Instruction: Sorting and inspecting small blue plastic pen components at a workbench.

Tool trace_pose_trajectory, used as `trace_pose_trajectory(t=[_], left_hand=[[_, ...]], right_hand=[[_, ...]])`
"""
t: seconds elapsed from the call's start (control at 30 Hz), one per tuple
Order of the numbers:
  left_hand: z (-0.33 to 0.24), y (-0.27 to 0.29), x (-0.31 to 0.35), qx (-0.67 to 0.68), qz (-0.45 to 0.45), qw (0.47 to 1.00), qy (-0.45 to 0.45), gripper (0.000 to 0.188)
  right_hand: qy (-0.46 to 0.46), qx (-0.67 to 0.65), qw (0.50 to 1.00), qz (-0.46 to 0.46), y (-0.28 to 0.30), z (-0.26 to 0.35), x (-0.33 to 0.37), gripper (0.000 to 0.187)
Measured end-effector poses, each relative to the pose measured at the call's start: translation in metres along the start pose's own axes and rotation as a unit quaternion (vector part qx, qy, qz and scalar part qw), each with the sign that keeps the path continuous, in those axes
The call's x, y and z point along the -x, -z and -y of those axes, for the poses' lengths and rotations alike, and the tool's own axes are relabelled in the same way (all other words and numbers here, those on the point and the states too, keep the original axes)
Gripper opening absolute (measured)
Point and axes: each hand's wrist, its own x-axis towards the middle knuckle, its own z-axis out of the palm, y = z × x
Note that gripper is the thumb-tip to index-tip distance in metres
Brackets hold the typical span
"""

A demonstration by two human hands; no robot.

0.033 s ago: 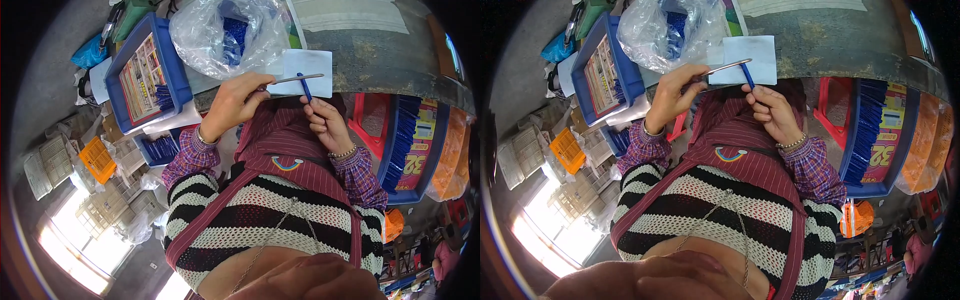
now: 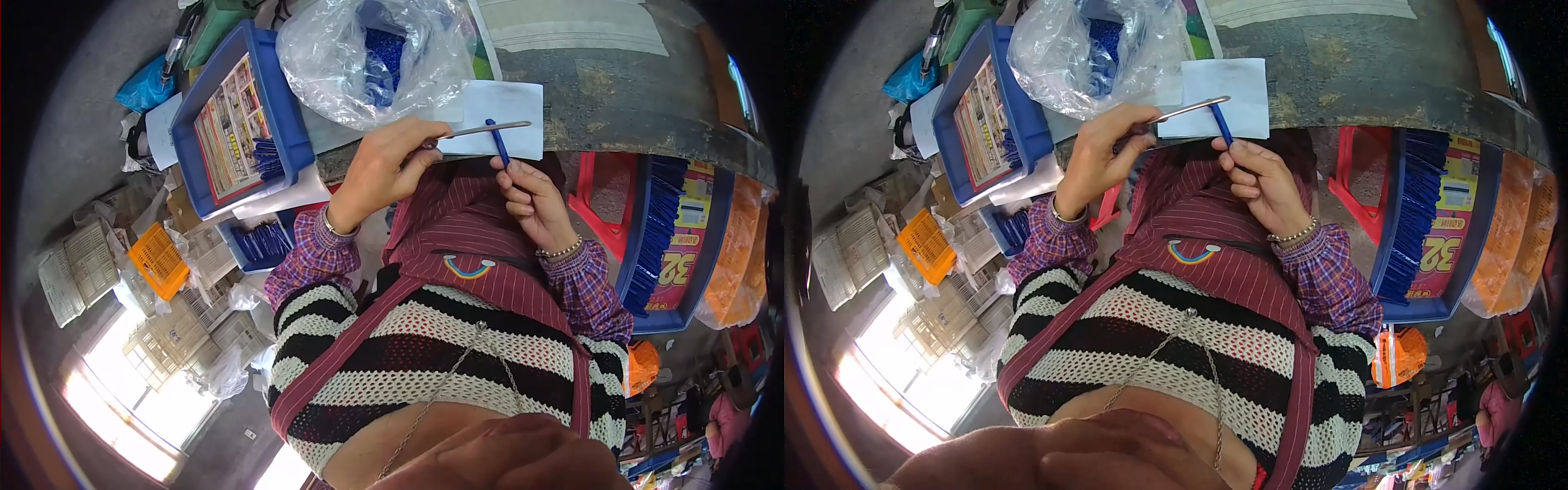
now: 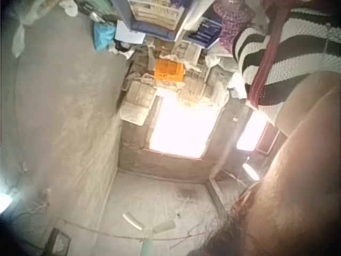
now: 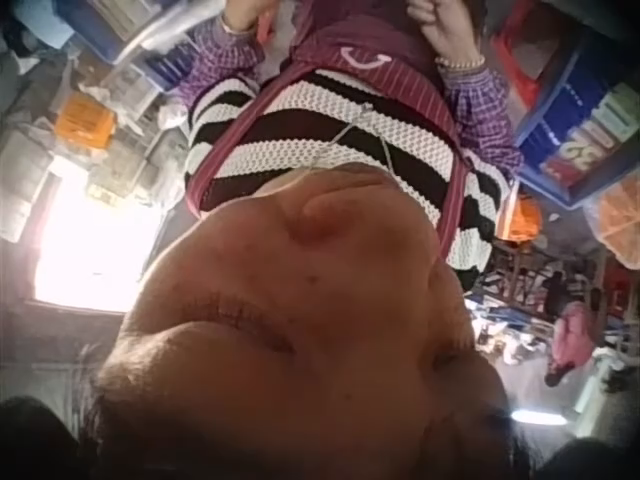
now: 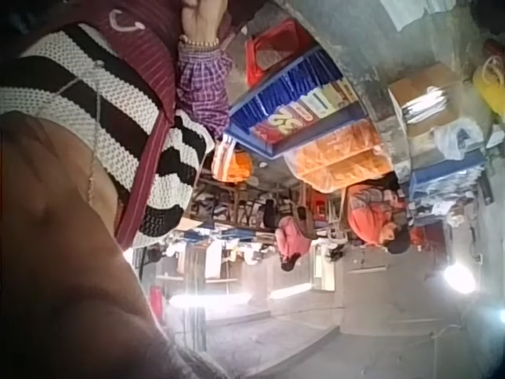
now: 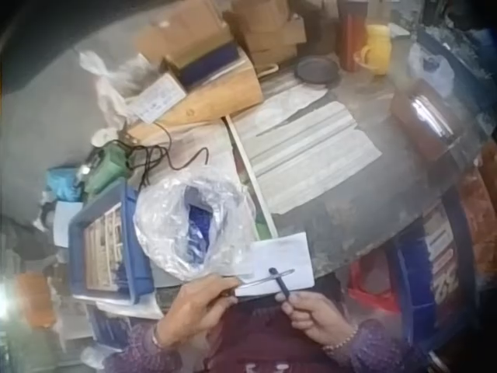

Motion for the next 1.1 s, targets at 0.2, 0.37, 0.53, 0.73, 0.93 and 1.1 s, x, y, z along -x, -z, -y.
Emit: trace_pose_trajectory(t=[0.2, 0.37, 0.53, 0.73, 0.93, 1.1], left_hand=[[0.003, -0.011, -0.006, 0.487, -0.039, 0.872, 0.040, 0.012], [0.003, -0.025, -0.024, 0.445, 0.018, 0.893, -0.060, 0.011], [-0.029, -0.025, -0.031, 0.373, -0.129, 0.900, -0.183, 0.016], [0.005, -0.068, -0.032, 0.195, -0.083, 0.960, -0.182, 0.025], [0.001, -0.041, -0.036, 0.341, -0.047, 0.899, -0.270, 0.013], [0.006, -0.059, -0.038, 0.248, -0.057, 0.956, -0.144, 0.022]], right_hand=[[0.035, 0.079, 0.995, -0.056, -0.010, -0.003, 0.000, 0.023], [0.140, 0.275, 0.939, -0.152, -0.017, -0.012, -0.003, 0.023], [0.133, 0.259, 0.947, -0.137, -0.015, -0.010, -0.005, 0.023], [0.125, 0.246, 0.951, -0.138, -0.017, -0.012, -0.005, 0.019], [0.130, 0.227, 0.955, -0.137, -0.015, -0.011, -0.006, 0.018], [0.135, 0.237, 0.953, -0.130, -0.016, -0.013, -0.010, 0.018]])
